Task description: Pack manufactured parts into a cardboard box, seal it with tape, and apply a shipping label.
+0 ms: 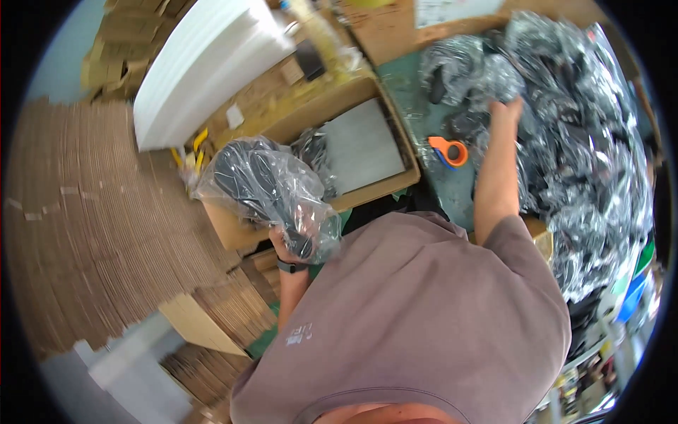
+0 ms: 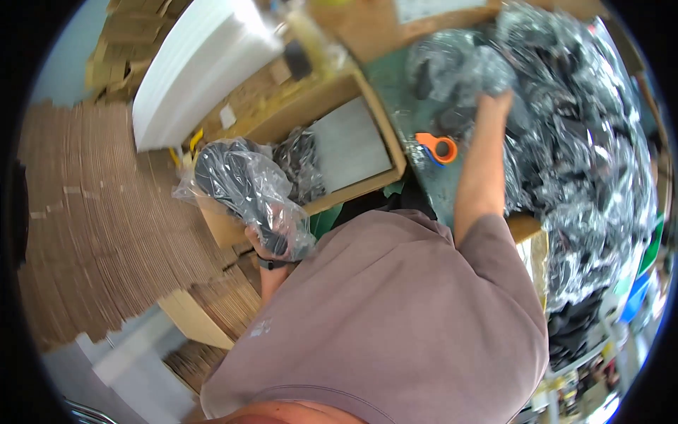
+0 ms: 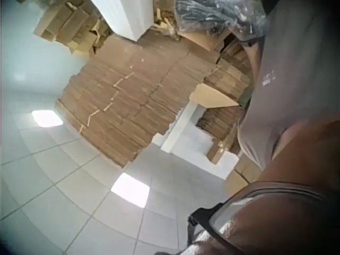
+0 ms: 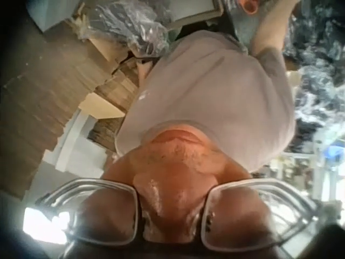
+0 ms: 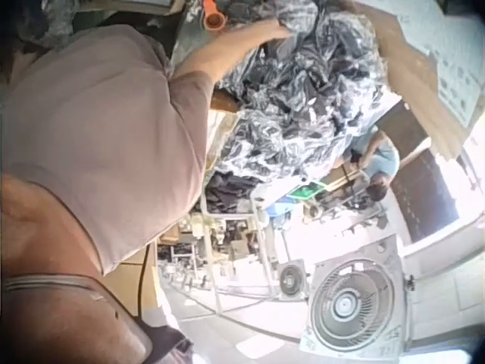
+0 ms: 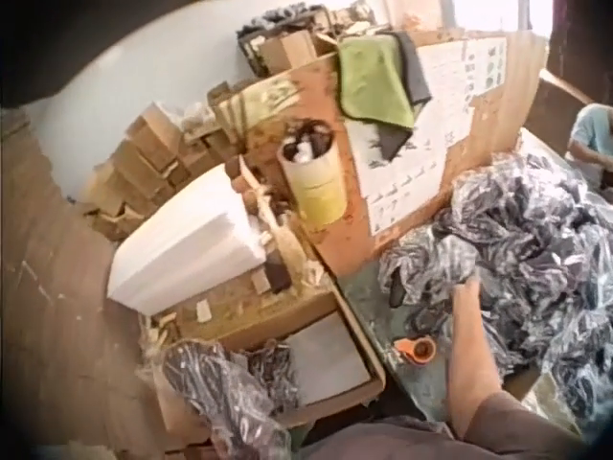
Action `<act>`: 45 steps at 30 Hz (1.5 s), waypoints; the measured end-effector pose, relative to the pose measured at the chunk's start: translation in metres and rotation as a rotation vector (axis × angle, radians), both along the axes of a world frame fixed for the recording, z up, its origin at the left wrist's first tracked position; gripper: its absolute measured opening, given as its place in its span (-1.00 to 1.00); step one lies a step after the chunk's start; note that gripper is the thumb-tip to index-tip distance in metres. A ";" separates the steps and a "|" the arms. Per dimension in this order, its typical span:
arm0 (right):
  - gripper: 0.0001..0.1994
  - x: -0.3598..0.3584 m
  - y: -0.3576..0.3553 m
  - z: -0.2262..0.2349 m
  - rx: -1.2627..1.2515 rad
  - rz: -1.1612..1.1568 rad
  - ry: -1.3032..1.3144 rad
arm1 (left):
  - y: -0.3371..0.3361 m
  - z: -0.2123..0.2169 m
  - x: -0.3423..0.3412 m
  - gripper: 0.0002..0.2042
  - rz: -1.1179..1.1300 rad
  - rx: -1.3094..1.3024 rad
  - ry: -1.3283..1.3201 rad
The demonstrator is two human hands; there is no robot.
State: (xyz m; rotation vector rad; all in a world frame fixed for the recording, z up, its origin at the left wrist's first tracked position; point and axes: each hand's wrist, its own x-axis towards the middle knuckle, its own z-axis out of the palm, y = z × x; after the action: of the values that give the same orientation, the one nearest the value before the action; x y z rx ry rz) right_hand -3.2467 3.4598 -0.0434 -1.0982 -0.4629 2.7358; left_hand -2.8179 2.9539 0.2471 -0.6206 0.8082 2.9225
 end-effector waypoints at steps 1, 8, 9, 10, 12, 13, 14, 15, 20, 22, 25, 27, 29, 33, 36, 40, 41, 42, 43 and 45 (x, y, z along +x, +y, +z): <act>-0.47 0.022 0.031 0.023 -0.030 0.095 -0.018 | -0.004 0.015 -0.009 -0.40 0.113 -0.334 -0.238; -0.10 0.243 -0.113 0.212 0.931 0.236 -0.077 | -0.161 -0.105 -0.074 -0.18 -0.461 -1.601 -0.004; -0.03 0.260 -0.137 0.243 0.931 0.301 -0.152 | -0.158 -0.100 -0.116 -0.25 -0.680 -2.002 0.160; -0.04 0.278 -0.139 0.251 0.957 0.404 -0.088 | -0.147 -0.098 -0.155 -0.54 -0.816 -2.124 0.284; -0.03 0.287 -0.169 0.264 1.014 0.650 -0.007 | -0.152 -0.168 -0.194 -0.87 -0.808 -2.256 0.780; -0.03 0.289 -0.187 0.259 1.117 0.763 -0.071 | -0.142 -0.213 -0.205 -0.90 -0.960 -2.342 0.879; -0.03 0.296 -0.200 0.252 1.219 0.871 -0.147 | -0.131 -0.248 -0.214 -0.89 -1.040 -2.366 1.038; -0.03 0.296 -0.210 0.244 1.465 1.047 -0.032 | -0.127 -0.281 -0.218 -0.84 -1.080 -2.322 1.225; -0.23 0.242 -0.328 0.217 1.972 1.527 0.365 | -0.114 -0.348 -0.208 -0.67 -1.298 -2.128 0.807; -0.38 0.236 -0.366 0.172 2.138 1.641 0.062 | -0.108 -0.328 -0.192 -0.59 -1.320 -2.054 0.614; -0.49 0.221 -0.373 0.067 2.377 1.763 0.105 | -0.112 -0.310 -0.159 -0.50 -0.908 -2.028 0.519; -0.58 0.232 -0.358 0.023 2.412 1.891 0.208 | -0.107 -0.292 -0.147 -0.47 -0.836 -2.034 0.392; -0.65 0.222 -0.350 0.026 2.388 1.995 0.247 | -0.108 -0.287 -0.130 -0.44 -0.821 -2.018 0.250; -0.82 0.154 -0.335 0.161 1.931 1.220 0.538 | -0.094 -0.263 -0.100 -0.36 -0.899 -2.026 -0.053; -0.66 0.061 -0.234 0.149 2.099 0.603 0.108 | -0.064 -0.251 -0.101 -0.34 -0.890 -2.025 -0.224; 0.16 -0.053 -0.139 0.037 2.018 0.580 -0.325 | -0.013 -0.251 -0.142 -0.39 -0.760 -2.194 -0.310; 0.21 -0.061 -0.138 0.020 1.881 0.778 -0.599 | 0.000 -0.250 -0.159 -0.41 -0.601 -2.157 -0.268; 0.26 -0.059 -0.137 0.004 1.716 0.976 -0.864 | 0.012 -0.246 -0.175 -0.42 -0.449 -2.115 -0.234; 0.26 -0.054 -0.137 -0.004 1.702 1.021 -0.849 | 0.021 -0.244 -0.184 -0.41 -0.403 -2.078 -0.156; 0.29 -0.048 -0.138 -0.005 1.678 1.214 -0.605 | 0.038 -0.244 -0.199 -0.33 -0.362 -2.044 -0.068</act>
State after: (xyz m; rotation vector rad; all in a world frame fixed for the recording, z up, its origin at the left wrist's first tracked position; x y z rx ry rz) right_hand -3.2944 3.3215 -0.0481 -0.9739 -3.2662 0.9933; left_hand -3.0169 2.9921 0.0034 -0.3436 3.0413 0.7855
